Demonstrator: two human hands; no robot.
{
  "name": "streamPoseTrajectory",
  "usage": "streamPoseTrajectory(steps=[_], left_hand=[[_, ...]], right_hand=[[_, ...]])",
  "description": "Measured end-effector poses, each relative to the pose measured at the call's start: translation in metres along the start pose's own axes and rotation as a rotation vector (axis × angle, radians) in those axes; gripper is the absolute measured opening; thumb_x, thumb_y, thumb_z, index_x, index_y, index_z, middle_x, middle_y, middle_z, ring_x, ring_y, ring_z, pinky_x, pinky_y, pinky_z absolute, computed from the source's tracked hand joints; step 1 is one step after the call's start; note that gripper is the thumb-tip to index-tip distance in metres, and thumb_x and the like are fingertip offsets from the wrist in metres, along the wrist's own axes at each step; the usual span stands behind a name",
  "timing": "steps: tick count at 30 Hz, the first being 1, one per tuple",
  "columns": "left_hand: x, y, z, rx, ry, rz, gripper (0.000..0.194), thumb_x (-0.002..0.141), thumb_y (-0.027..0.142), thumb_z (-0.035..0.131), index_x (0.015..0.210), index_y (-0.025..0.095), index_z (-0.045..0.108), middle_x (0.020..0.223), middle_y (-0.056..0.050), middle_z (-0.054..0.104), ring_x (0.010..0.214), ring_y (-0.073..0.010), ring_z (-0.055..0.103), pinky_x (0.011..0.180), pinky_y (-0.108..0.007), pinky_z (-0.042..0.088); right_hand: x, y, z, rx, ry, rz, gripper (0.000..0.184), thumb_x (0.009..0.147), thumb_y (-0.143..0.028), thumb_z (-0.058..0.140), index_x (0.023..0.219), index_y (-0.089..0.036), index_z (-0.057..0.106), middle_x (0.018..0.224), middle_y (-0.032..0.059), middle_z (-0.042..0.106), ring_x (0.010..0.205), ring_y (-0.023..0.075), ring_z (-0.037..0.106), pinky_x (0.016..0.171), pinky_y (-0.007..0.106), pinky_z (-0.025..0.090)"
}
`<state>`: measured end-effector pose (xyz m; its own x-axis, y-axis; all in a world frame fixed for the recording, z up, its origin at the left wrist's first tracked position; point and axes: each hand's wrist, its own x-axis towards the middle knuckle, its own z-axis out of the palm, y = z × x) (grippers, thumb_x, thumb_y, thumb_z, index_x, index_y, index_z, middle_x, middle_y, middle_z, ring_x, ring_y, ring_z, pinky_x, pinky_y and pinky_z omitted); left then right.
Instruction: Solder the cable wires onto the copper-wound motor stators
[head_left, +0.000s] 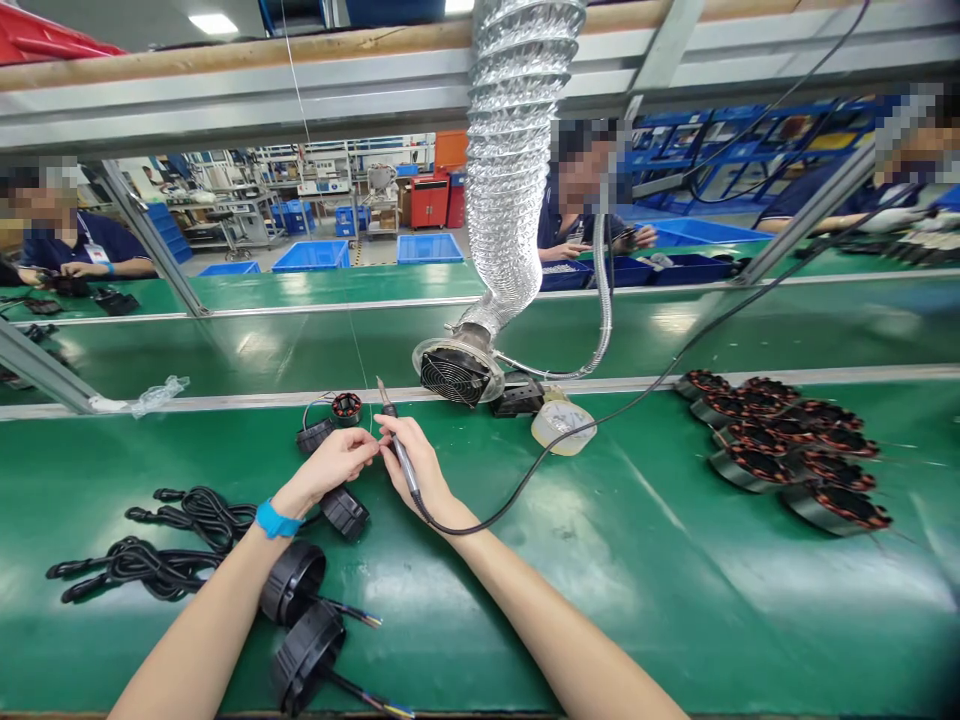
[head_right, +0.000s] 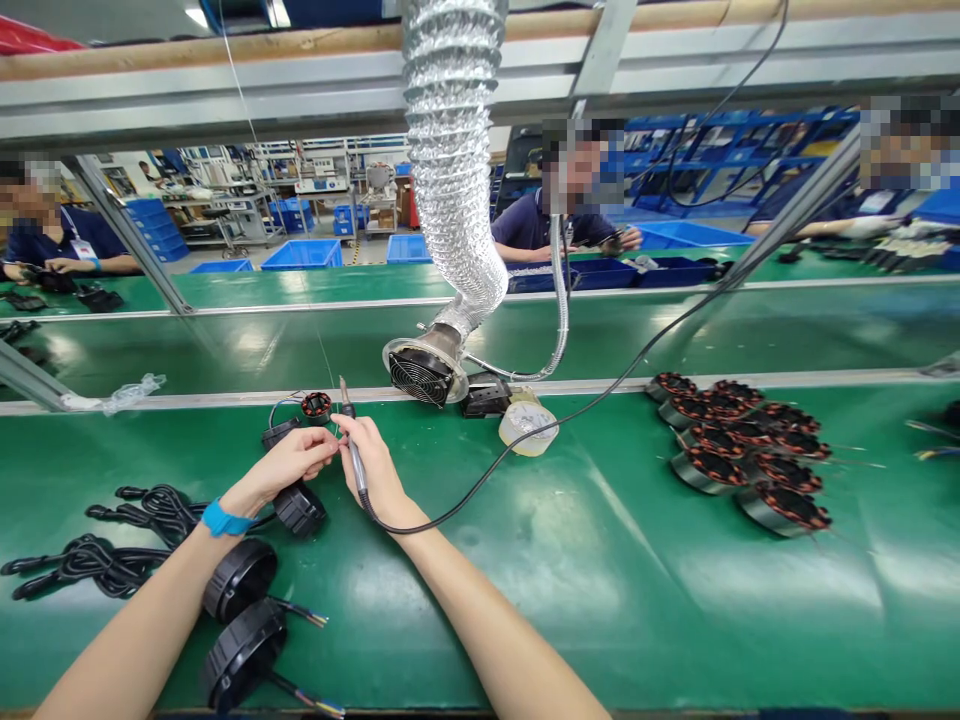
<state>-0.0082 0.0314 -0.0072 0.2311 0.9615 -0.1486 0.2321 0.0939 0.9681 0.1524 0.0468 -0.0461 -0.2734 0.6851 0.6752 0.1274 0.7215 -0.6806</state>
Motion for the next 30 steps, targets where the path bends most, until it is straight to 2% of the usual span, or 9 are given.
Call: streamPoseTrajectory(steps=[6,10,14,20,25,30], left_hand=[[0.002,-0.003,-0.004,0.089,-0.066,-0.005,0.031,0.078,0.044,0.065,0.075,0.014,0.057,0.055,0.005,0.046,0.047,-0.008,0.041,0.046,-0.021,0.034],[0.004,-0.009,-0.006,0.051,-0.122,-0.027,0.032,0.077,0.045,0.068,0.073,0.014,0.058,0.057,0.003,0.05,0.049,-0.0096,0.045,0.05,-0.023,0.04],[0.002,-0.008,-0.006,-0.086,-0.144,-0.088,0.036,0.075,0.046,0.073,0.073,0.013,0.059,0.057,0.003,0.049,0.048,-0.007,0.04,0.047,-0.021,0.035],[0.005,-0.007,-0.001,-0.18,-0.051,-0.172,0.038,0.067,0.044,0.078,0.069,0.012,0.058,0.056,0.005,0.045,0.043,-0.0023,0.029,0.042,-0.019,0.018],[0.01,-0.012,-0.003,-0.194,-0.013,-0.174,0.037,0.062,0.041,0.079,0.065,0.011,0.057,0.056,0.004,0.047,0.04,-0.0013,0.029,0.04,-0.019,0.016],[0.009,-0.012,-0.006,-0.219,-0.026,-0.193,0.034,0.064,0.038,0.078,0.066,0.01,0.058,0.056,0.003,0.049,0.04,-0.0009,0.031,0.04,-0.018,0.016]], right_hand=[[-0.002,0.001,-0.002,-0.007,0.038,0.009,0.047,0.087,-0.004,0.048,0.129,-0.025,0.053,0.102,0.0043,0.054,0.085,0.014,0.06,0.086,0.028,0.052],[-0.006,0.001,-0.004,-0.011,0.046,0.035,0.046,0.086,-0.005,0.049,0.127,-0.025,0.054,0.101,0.0049,0.055,0.084,0.015,0.061,0.085,0.03,0.053],[-0.009,0.0,-0.003,-0.018,0.047,0.038,0.047,0.085,-0.005,0.049,0.127,-0.024,0.054,0.099,0.0051,0.055,0.083,0.0154,0.06,0.083,0.03,0.053],[-0.012,-0.002,-0.002,-0.025,0.049,0.045,0.046,0.086,-0.005,0.049,0.127,-0.024,0.054,0.1,0.0054,0.055,0.085,0.0162,0.061,0.082,0.03,0.054],[-0.019,-0.002,-0.007,-0.03,0.077,0.077,0.053,0.08,-0.005,0.06,0.128,-0.025,0.053,0.101,0.0039,0.057,0.091,0.0171,0.061,0.089,0.032,0.052],[-0.02,0.009,-0.014,-0.07,0.058,0.098,0.053,0.08,-0.008,0.066,0.128,-0.026,0.054,0.103,0.0041,0.059,0.088,0.0174,0.062,0.088,0.033,0.052]])
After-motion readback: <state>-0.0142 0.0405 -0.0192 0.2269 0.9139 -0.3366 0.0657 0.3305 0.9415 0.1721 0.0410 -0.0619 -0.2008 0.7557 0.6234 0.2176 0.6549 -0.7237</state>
